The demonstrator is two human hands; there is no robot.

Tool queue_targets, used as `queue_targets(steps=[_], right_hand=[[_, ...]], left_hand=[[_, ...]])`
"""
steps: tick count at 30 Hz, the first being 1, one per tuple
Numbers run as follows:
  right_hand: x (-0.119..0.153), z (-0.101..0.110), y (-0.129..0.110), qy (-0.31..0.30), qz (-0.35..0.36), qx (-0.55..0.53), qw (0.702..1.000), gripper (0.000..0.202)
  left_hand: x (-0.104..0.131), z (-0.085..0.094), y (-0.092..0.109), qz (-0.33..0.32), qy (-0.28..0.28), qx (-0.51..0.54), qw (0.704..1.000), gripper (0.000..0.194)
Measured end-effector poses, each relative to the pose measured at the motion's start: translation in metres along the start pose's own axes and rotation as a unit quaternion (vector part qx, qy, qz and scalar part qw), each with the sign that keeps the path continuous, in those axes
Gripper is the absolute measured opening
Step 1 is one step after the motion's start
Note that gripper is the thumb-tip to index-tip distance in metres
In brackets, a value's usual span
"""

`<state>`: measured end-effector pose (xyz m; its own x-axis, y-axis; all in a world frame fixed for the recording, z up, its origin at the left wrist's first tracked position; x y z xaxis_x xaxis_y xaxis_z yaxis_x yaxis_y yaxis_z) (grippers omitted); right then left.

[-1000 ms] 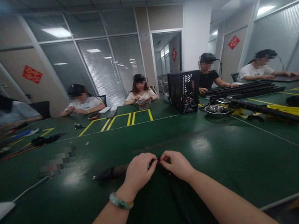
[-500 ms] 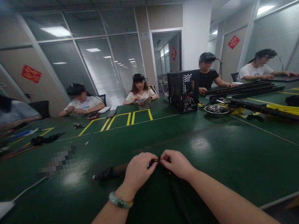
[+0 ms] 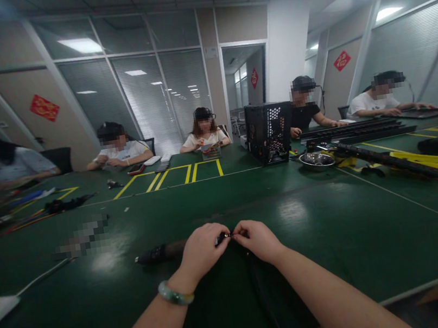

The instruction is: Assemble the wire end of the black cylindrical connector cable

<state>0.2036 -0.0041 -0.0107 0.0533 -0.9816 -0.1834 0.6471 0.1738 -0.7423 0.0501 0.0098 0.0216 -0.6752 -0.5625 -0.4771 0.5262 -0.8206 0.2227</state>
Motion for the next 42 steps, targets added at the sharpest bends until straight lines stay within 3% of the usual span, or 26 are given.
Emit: queue_targets(steps=[42], right_hand=[[0.0015,0.0039,-0.0037,0.035,-0.005,0.044,0.998,0.013]], left_hand=[[-0.0008,0.0004,0.0020,-0.009,-0.005,-0.002,1.000,0.012]])
Point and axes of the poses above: each hand's wrist, its own x-axis away from the middle knuckle, its own z-axis out of the back of the hand, y = z × x, the point moved 6 cm from there along -x, towards the middle knuckle, and after that the axes turned 5 degrees about -z, right-handed, at the moved point
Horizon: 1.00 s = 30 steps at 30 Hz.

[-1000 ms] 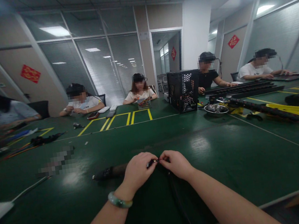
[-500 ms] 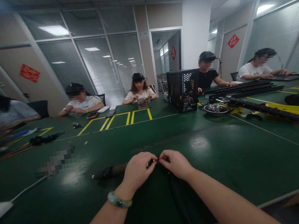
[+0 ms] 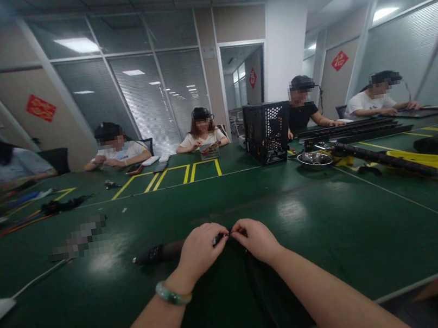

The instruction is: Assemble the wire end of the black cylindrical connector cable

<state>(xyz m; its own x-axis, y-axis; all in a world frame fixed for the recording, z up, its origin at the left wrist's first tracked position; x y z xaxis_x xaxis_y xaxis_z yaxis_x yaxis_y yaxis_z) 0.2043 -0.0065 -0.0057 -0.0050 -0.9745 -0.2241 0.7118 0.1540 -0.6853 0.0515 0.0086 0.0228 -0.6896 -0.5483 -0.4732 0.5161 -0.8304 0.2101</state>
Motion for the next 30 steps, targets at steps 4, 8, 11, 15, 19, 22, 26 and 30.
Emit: queue_targets(steps=[4,8,11,15,19,22,26,30], right_hand=[[-0.0004,0.0001,-0.0015,0.002,0.002,-0.003,1.000,0.012],[-0.0006,0.0004,-0.0032,0.001,0.004,-0.005,1.000,0.013],[-0.0006,0.0009,-0.0032,0.000,0.003,-0.006,1.000,0.012],[-0.0007,0.0016,-0.0032,0.002,0.000,-0.006,1.000,0.010],[-0.0014,0.0013,-0.0034,0.008,-0.001,-0.004,1.000,0.010],[-0.0017,0.0012,-0.0028,0.014,-0.003,-0.003,1.000,0.010],[-0.0022,0.0010,-0.0011,0.016,-0.005,-0.003,1.000,0.010],[-0.0029,-0.0001,0.0002,0.014,-0.001,-0.003,1.000,0.009]], left_hand=[[-0.0005,-0.0007,-0.0008,0.001,0.000,-0.004,1.000,0.010],[-0.0004,-0.0009,-0.0015,0.008,0.001,-0.005,1.000,0.010],[0.0001,-0.0007,-0.0014,0.014,-0.002,-0.003,1.000,0.010],[0.0005,0.0003,-0.0005,0.012,-0.001,-0.002,1.000,0.010],[0.0002,0.0010,0.0004,0.009,0.001,-0.007,1.000,0.010],[0.0001,0.0013,0.0013,0.008,0.001,-0.009,1.000,0.010],[0.0005,0.0013,0.0011,0.010,0.006,-0.004,1.000,0.010],[0.0005,0.0001,-0.0004,0.011,0.010,-0.002,1.000,0.009]])
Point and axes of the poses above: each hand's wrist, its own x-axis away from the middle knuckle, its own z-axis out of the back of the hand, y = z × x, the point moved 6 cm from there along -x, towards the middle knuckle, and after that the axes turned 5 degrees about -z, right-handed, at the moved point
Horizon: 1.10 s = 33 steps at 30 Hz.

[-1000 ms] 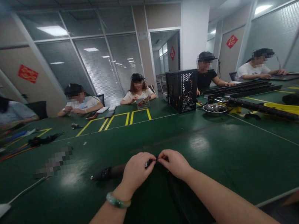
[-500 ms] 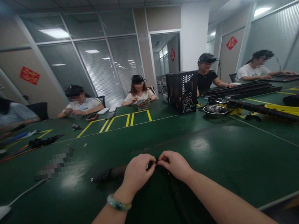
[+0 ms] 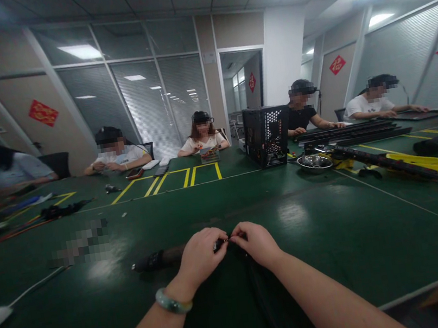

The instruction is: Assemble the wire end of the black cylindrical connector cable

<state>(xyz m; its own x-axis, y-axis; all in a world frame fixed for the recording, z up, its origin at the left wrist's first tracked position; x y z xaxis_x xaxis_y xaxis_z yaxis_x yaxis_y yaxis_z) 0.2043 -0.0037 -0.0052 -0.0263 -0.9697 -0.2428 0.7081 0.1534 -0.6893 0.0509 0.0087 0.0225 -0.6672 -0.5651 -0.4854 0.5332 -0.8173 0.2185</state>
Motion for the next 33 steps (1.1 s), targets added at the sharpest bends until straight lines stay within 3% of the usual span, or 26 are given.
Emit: queue_targets(steps=[11,19,28,31,33], right_hand=[[0.000,-0.001,-0.002,-0.002,0.011,0.022,1.000,0.008],[0.001,-0.002,-0.012,0.031,0.025,0.090,0.995,0.002],[-0.012,-0.020,-0.016,-0.044,0.013,0.200,0.979,0.014],[-0.020,-0.008,-0.005,-0.044,-0.025,0.209,0.977,0.019],[-0.021,0.014,0.012,-0.030,-0.066,0.214,0.974,0.021]], left_hand=[[-0.001,-0.003,-0.002,-0.005,0.002,0.008,1.000,0.011],[0.001,0.006,0.006,-0.021,0.037,0.007,0.999,0.023],[0.001,0.013,-0.004,-0.013,0.080,-0.001,0.997,0.026],[0.005,0.023,-0.012,-0.002,0.117,-0.005,0.993,0.028],[0.008,0.026,-0.019,0.003,0.124,-0.008,0.992,0.030]])
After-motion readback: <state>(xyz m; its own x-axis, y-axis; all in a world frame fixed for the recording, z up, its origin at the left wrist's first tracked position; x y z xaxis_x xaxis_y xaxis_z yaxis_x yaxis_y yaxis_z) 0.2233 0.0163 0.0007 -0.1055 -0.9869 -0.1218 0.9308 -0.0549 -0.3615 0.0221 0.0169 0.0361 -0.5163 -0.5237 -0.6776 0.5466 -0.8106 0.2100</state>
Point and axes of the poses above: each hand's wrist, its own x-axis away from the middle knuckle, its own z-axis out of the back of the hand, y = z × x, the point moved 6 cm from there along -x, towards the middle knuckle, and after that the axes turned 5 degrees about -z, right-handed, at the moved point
